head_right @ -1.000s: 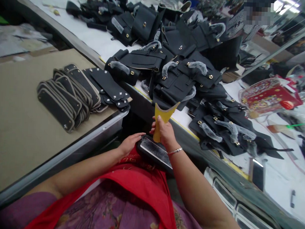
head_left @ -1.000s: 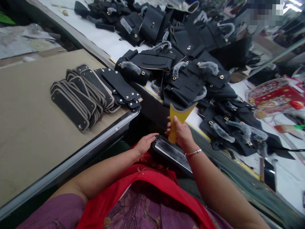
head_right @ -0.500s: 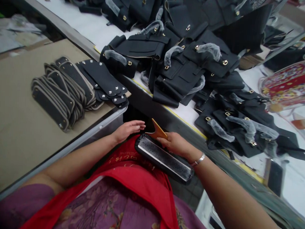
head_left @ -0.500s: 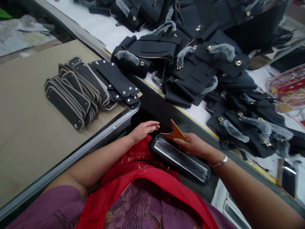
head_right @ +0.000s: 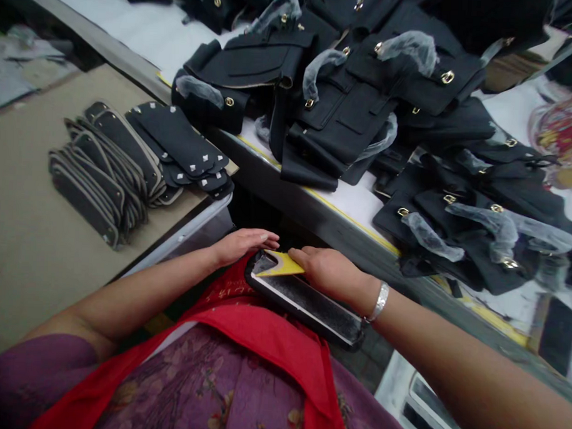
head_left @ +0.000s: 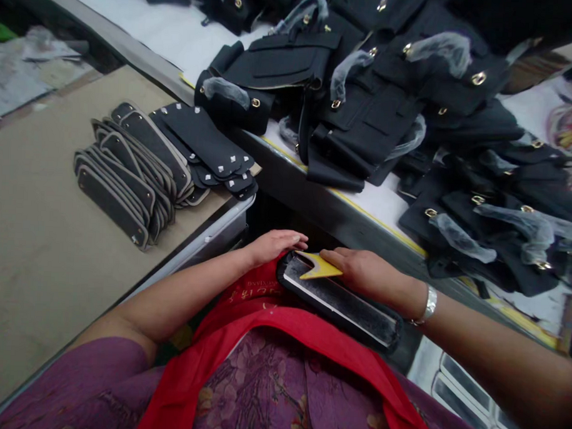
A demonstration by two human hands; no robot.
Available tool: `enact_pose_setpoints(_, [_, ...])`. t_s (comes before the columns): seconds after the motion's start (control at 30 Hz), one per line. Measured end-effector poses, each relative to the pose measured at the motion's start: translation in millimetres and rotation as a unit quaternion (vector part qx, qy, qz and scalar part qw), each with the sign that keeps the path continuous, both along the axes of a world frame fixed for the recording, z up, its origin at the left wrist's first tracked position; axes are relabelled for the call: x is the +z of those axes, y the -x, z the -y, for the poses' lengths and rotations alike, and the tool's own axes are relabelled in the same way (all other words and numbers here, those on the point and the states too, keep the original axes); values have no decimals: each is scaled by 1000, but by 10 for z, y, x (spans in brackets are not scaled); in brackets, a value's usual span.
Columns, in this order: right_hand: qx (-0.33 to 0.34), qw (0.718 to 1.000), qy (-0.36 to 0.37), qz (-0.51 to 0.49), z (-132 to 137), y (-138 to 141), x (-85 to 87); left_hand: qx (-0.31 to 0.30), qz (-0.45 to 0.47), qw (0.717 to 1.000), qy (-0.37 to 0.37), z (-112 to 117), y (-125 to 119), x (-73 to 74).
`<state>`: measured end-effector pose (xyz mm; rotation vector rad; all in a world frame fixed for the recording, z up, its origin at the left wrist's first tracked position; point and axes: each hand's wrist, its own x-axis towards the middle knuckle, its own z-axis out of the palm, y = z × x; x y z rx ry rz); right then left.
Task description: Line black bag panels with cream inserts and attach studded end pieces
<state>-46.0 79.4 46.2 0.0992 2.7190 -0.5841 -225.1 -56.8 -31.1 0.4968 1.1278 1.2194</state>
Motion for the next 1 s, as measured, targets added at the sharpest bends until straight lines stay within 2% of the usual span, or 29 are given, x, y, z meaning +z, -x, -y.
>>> enact_pose_setpoints(0.1, [55,996,-75,-16,34,-58,-54,0,3,1000,11,46,-159,7])
enact_pose_setpoints(0.23, [111,982,-148,-43,27,-101,-123,3,-48,997,59,53,-287,44])
enact_pose_setpoints(0.37, [119,983,-126,-57,-37,-104,-185,-11,-100,989,105,62,-319,116])
enact_pose_setpoints(0.57, [141,979,-112,-93,-164,-50,-278,7,-160,982,104,93,-354,195])
enact_pose_setpoints(0.73, [168,976,-100,-93,-215,-7,-309,29,-143,984,104,83,-383,174])
enact_pose_setpoints(1.0, [133,989,-44,-54,-246,60,-259,75,-20,985,152,52,-428,153])
